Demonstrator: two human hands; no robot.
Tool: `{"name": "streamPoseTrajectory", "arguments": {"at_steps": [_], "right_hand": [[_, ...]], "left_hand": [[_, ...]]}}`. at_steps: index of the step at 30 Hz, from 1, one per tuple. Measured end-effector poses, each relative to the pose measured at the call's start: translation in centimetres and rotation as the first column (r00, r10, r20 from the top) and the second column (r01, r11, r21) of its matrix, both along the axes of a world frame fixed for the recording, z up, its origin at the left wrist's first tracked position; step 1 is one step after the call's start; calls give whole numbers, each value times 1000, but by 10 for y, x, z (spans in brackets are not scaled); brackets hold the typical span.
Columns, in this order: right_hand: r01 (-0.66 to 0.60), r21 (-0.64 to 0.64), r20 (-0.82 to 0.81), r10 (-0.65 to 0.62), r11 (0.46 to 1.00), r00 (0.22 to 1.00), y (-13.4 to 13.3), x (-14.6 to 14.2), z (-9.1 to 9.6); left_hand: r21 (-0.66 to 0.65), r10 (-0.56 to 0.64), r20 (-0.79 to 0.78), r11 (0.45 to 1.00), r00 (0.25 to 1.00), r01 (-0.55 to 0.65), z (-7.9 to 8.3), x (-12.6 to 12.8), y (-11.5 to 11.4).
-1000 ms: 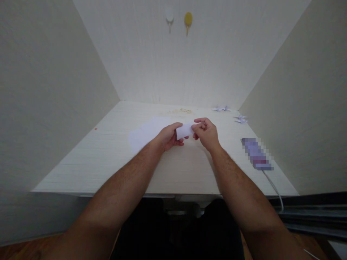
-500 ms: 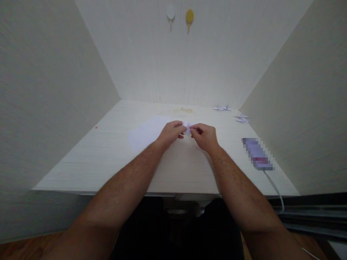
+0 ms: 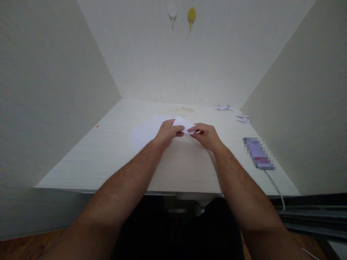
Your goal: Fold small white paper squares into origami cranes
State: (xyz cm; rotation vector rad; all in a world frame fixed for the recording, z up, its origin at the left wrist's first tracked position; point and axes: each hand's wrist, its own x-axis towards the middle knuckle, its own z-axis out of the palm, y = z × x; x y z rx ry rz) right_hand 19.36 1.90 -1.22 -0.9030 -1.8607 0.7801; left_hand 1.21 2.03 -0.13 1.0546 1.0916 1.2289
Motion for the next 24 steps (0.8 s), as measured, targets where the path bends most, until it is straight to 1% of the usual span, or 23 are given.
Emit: {"name": "streamPoseTrajectory", "arguments": {"at_steps": [3, 5, 7, 9, 11, 13, 19, 24], "right_hand": [[-46, -64, -58, 42, 997, 997, 1, 2, 1], [-48, -105, -98, 38, 993, 994, 2, 2, 2], [-29, -154, -151, 6, 988, 989, 3, 2, 3], [0, -211, -197, -42, 978, 980, 4, 1, 5], [23, -259, -217, -81, 966, 973, 4, 1, 7], [26, -289, -228, -95, 957, 969, 3, 1, 9], [-97, -288, -324, -2, 953, 946, 0, 2, 13], [-151, -284, -313, 57, 947, 948, 1, 6, 13]], "left_hand": [[-18, -5, 38, 1000, 999, 5, 3, -1, -2], [-19, -16, 46, 1000, 999, 17, 4, -1, -3], [-18, -48, 37, 999, 998, 49, 4, 0, -4], [-24, -105, 12, 994, 994, 105, 3, 0, -5], [-32, -159, -17, 987, 987, 159, 3, 0, -6], [-33, -181, -32, 983, 983, 180, 2, 0, -6], [-38, -258, -30, 966, 966, 257, 3, -3, -7], [-25, -234, -37, 972, 972, 233, 6, -4, -8]]}}
